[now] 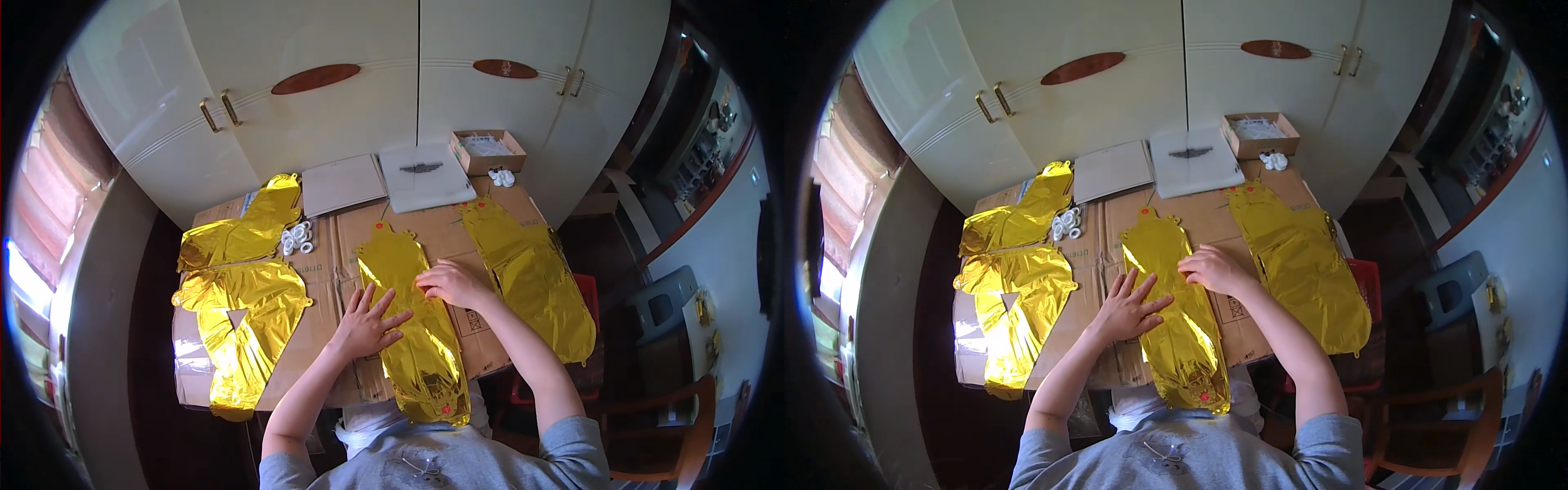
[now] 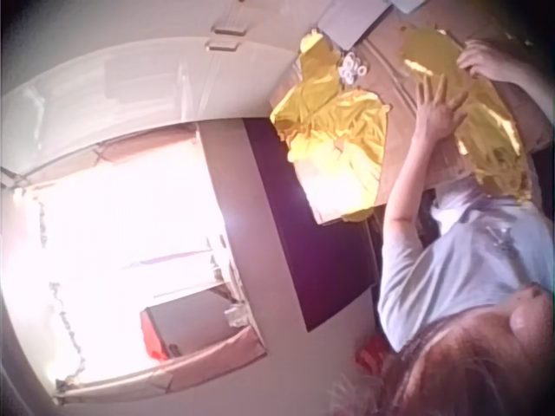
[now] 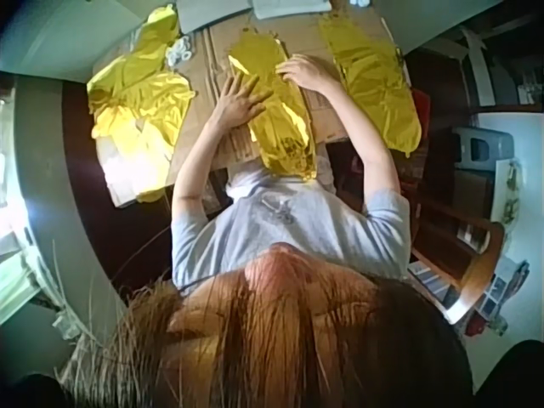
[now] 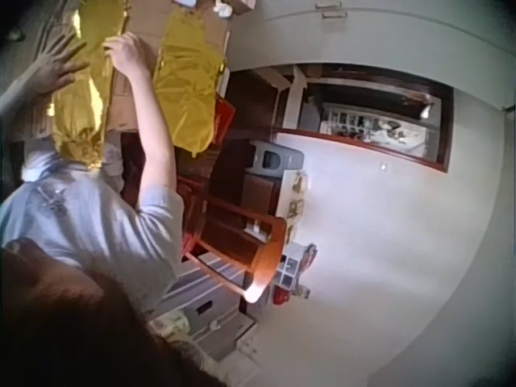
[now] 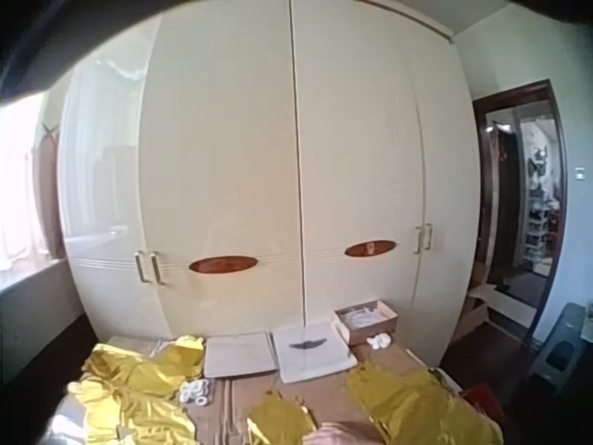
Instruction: Folding and organizing gold foil bags on a cardboard surface.
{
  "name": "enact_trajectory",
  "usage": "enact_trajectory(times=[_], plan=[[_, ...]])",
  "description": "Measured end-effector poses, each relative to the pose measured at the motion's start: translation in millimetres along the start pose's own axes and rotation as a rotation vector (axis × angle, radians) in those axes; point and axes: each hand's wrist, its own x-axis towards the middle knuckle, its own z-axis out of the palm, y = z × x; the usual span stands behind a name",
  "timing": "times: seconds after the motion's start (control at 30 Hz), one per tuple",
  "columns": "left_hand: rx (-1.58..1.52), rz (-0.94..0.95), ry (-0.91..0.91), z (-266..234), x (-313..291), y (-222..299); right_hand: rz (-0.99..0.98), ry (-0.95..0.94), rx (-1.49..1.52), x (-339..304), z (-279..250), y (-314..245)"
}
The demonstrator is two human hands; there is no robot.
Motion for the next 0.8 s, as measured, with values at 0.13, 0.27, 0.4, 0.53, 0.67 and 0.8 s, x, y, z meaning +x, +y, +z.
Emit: enact_trajectory(times=[0.13, 0.27, 0.4, 0.53, 0.67, 0.8], plan=[[0.005, 0.000, -0.006, 1.8, 0.4, -0.5, 0.132, -0.177, 0.013, 10.0, -9.2, 14.1], [0.009, 0.001, -0.010, 1.7, 1.3, 0.1, 0.096, -0.262, -0.125, 15.2, -9.0, 29.3], [0.008, 0.002, -0.005, 2.5, 0.5, -0.5, 0.104, -0.330, -0.209, 22.4, -12.5, 32.5], [0.010, -0.001, -0.012, 1.1, 0.4, -0.5, 0.144, -0.385, -0.323, 32.8, -15.6, 30.0], [0.003, 0.003, -0.022, -0.8, 2.5, 0.0, 0.180, -0.394, -0.370, 32.4, -17.7, 29.7], [0.008, -0.005, 0.008, 4.1, 0.3, -0.2, 0.029, -0.126, -0.360, 20.0, -17.4, 22.5]])
